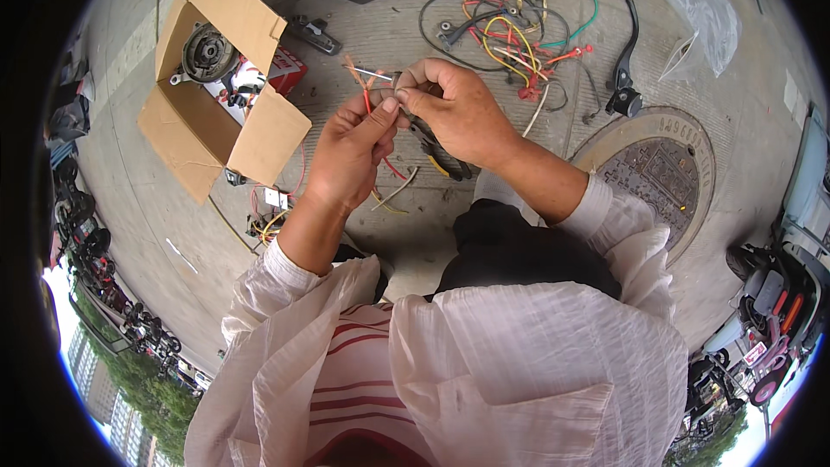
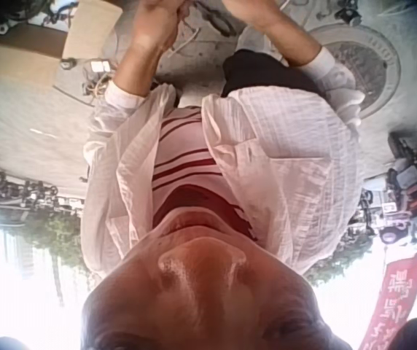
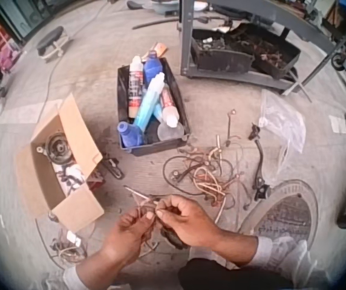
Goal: The person strips insulation from several colored wires using pliers, twists the exposed strands, and joins them together. The person handles yellow, red, and other colored wires, using pliers to strip and cut them, then twisting the strands by hand.
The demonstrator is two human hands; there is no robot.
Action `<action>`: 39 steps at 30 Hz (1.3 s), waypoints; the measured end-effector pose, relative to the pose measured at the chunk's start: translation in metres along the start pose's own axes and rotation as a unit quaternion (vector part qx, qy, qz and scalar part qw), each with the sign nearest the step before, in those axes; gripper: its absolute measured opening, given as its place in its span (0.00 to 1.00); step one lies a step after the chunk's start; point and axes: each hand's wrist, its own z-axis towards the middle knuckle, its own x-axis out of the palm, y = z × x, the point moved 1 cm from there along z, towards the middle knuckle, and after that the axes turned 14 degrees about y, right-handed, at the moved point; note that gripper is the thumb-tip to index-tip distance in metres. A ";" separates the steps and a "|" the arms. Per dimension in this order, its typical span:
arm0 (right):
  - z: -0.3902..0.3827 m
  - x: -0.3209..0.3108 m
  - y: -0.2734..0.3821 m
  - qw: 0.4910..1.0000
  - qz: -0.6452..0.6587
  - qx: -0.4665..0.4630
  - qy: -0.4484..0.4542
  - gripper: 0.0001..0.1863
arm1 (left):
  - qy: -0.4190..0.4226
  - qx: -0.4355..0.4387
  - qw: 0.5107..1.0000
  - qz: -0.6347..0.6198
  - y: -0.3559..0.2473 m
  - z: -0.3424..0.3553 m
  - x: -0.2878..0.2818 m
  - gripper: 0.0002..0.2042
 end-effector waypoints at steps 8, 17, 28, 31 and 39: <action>-0.001 -0.004 0.001 0.998 -0.065 -0.012 -0.011 0.04 | -0.002 -0.065 0.998 0.015 -0.001 -0.002 -0.006 0.07; -0.008 0.005 0.008 0.952 0.274 0.055 0.126 0.18 | 0.052 -0.051 0.980 -0.183 -0.004 -0.001 -0.007 0.09; -0.002 0.011 -0.012 0.994 0.084 0.027 0.067 0.16 | 0.055 -0.082 0.968 -0.229 -0.009 -0.003 -0.003 0.09; -0.002 0.010 -0.010 1.000 0.022 0.009 0.015 0.11 | 0.055 -0.075 0.972 -0.215 -0.003 -0.004 -0.004 0.10; -0.012 0.001 -0.021 0.960 -0.246 0.040 0.129 0.08 | -0.067 -0.025 0.994 -0.087 -0.011 0.002 -0.014 0.09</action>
